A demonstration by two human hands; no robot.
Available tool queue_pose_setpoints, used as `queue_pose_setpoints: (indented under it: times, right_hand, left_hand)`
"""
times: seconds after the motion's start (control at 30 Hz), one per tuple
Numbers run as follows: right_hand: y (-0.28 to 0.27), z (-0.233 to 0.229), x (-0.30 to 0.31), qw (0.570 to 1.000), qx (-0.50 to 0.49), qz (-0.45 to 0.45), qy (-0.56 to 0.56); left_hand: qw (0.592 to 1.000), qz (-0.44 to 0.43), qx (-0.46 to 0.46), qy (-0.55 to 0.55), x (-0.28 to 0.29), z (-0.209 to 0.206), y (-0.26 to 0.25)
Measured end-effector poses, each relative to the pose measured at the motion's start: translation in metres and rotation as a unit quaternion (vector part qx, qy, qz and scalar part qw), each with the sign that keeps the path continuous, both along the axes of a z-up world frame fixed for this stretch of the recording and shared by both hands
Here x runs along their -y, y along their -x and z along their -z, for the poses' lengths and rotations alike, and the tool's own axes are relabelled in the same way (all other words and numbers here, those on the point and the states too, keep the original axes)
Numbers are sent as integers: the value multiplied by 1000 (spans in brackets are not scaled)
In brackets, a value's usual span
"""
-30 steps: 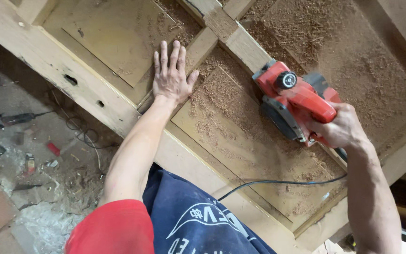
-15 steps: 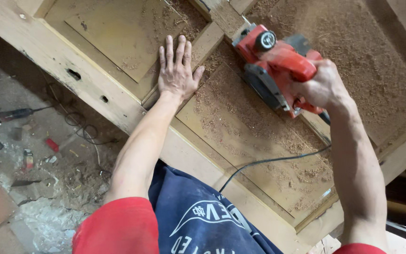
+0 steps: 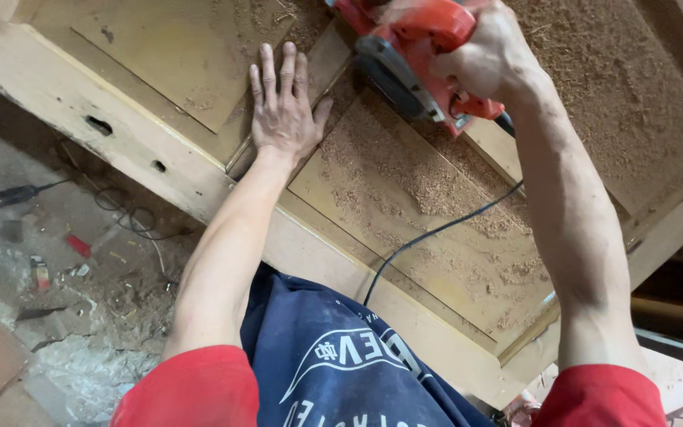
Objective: The person uses a red electric sander to smooth the surface of a large wooden door frame. They move the sander across the panels and edges, generating sawdust, and occasionally reposition the cord to avoid obstruction.
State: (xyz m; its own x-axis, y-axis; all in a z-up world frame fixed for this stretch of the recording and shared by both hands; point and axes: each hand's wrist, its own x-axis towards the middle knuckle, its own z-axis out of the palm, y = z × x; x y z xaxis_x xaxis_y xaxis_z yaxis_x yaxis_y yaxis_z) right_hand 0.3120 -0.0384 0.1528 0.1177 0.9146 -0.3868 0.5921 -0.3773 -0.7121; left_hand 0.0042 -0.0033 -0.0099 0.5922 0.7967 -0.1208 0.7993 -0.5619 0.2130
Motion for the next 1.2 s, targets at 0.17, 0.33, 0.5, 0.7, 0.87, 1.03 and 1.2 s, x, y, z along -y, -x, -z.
queue_pose_setpoints:
  times: [0.17, 0.33, 0.5, 0.7, 0.87, 1.03, 1.2]
  right_hand:
    - [9, -5, -7, 999, 26, 9, 18]
    - [11, -4, -8, 999, 45, -9, 6]
    - [10, -3, -12, 998, 38, 24, 41]
    - [14, 1, -29, 998, 45, -27, -27]
    - [20, 12, -46, 999, 50, 8, 4]
    - [31, 33, -75, 992, 111, -37, 34]
    - [41, 40, -93, 990, 128, -49, 42]
  left_hand:
    - [1000, 1, -3, -11, -1, 8, 1]
    - [1000, 2, -4, -9, 1, 10, 2]
    - [1000, 5, -11, 14, -5, 7, -4]
    - [999, 7, -48, 15, -7, -8, -17]
    - [999, 7, -32, 5, -7, -14, -17]
    - [999, 3, -35, -10, -7, -8, -19]
    - [999, 1, -36, 8, -10, -10, -18]
